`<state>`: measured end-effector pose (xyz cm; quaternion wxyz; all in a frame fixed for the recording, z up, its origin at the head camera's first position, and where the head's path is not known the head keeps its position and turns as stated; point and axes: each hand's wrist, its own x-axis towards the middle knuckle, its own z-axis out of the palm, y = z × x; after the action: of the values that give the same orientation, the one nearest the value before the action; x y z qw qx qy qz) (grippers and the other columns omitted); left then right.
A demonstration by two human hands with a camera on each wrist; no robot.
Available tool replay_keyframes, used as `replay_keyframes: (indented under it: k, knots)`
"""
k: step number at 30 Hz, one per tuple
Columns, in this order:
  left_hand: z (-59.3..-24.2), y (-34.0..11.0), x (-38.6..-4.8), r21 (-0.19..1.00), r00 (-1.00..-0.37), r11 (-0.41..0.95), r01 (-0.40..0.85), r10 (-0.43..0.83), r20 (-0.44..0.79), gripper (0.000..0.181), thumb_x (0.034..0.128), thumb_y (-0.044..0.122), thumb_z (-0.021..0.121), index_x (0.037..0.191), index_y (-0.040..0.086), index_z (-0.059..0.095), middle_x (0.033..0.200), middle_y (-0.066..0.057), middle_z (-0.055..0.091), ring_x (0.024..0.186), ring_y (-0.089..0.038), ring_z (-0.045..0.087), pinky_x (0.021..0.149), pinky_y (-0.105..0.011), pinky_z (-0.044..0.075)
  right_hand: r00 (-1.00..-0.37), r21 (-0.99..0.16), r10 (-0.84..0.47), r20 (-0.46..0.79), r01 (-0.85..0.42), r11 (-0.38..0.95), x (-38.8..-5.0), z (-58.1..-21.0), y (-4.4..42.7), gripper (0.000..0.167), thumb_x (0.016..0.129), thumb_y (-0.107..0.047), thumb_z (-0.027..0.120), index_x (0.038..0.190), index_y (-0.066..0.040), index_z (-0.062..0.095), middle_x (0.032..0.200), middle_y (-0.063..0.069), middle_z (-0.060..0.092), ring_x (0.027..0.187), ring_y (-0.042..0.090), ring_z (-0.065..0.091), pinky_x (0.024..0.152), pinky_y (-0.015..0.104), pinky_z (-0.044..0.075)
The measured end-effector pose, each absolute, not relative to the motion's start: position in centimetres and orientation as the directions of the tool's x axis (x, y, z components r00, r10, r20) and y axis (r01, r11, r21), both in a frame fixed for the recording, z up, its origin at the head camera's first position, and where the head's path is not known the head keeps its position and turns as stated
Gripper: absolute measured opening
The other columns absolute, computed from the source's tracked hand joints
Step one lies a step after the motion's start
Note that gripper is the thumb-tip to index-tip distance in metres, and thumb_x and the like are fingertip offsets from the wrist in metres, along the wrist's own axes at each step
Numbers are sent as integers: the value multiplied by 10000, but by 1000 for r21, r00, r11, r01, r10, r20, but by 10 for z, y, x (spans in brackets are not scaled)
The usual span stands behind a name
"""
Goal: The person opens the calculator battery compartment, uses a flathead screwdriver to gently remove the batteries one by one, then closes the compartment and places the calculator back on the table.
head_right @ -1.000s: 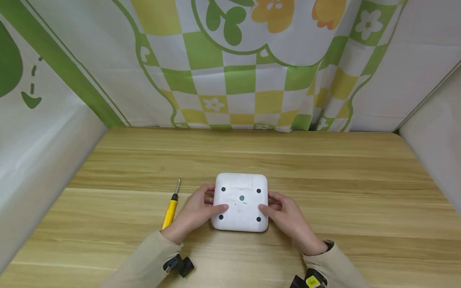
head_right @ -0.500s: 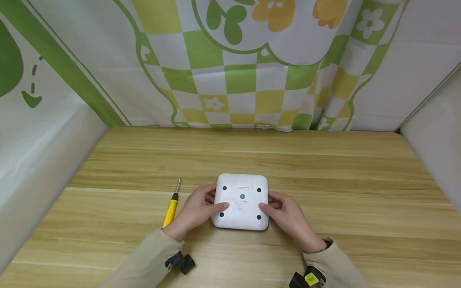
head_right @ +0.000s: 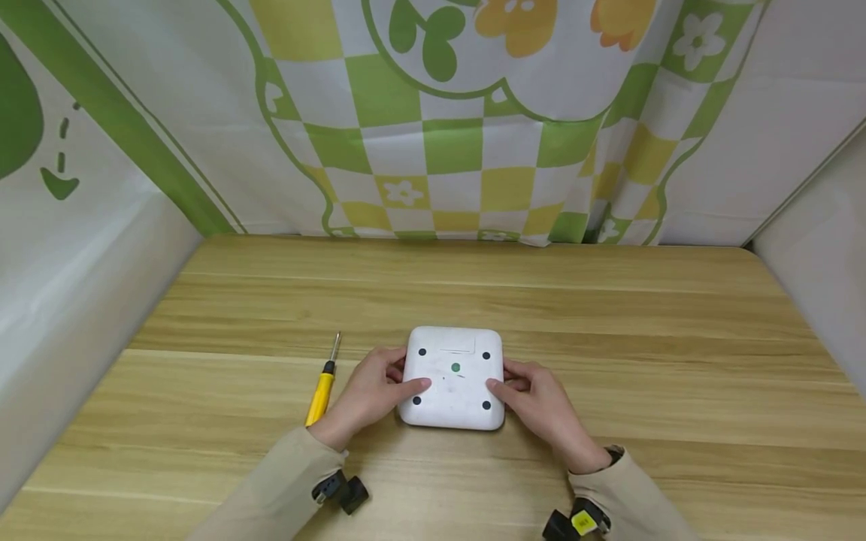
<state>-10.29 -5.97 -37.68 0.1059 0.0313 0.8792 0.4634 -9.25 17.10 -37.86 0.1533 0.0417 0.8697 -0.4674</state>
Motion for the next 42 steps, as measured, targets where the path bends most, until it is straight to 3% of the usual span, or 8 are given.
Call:
replay_keyframes:
  k: [24,31,42]
  knots:
    - [-377,-59,-103,813,-980,581,-40,135,-145,499,819,169,753,1229,-65,591,916,-116,498,806,-193,459,651,-238,389,-959,-815,-48,-279,210,540,-93,-382,172,540,885,-229,689,1304,72,534,1131,185,635,946,192,591,724,213,499]
    - [-376,-58,-103,812,-980,581,-51,128,-153,534,818,169,755,1256,-75,573,909,-115,490,794,-191,451,635,-232,380,-962,-812,-42,-271,205,546,-94,-381,174,542,870,-258,705,1286,56,559,1175,187,639,982,207,603,740,202,489]
    - [-374,-56,-102,801,-980,596,-60,118,-160,476,813,167,758,1195,-68,598,956,-128,509,799,-195,453,644,-242,389,-972,-790,-72,-224,138,597,-96,-379,174,504,863,-222,710,1264,54,579,1093,154,666,915,191,621,719,242,500]
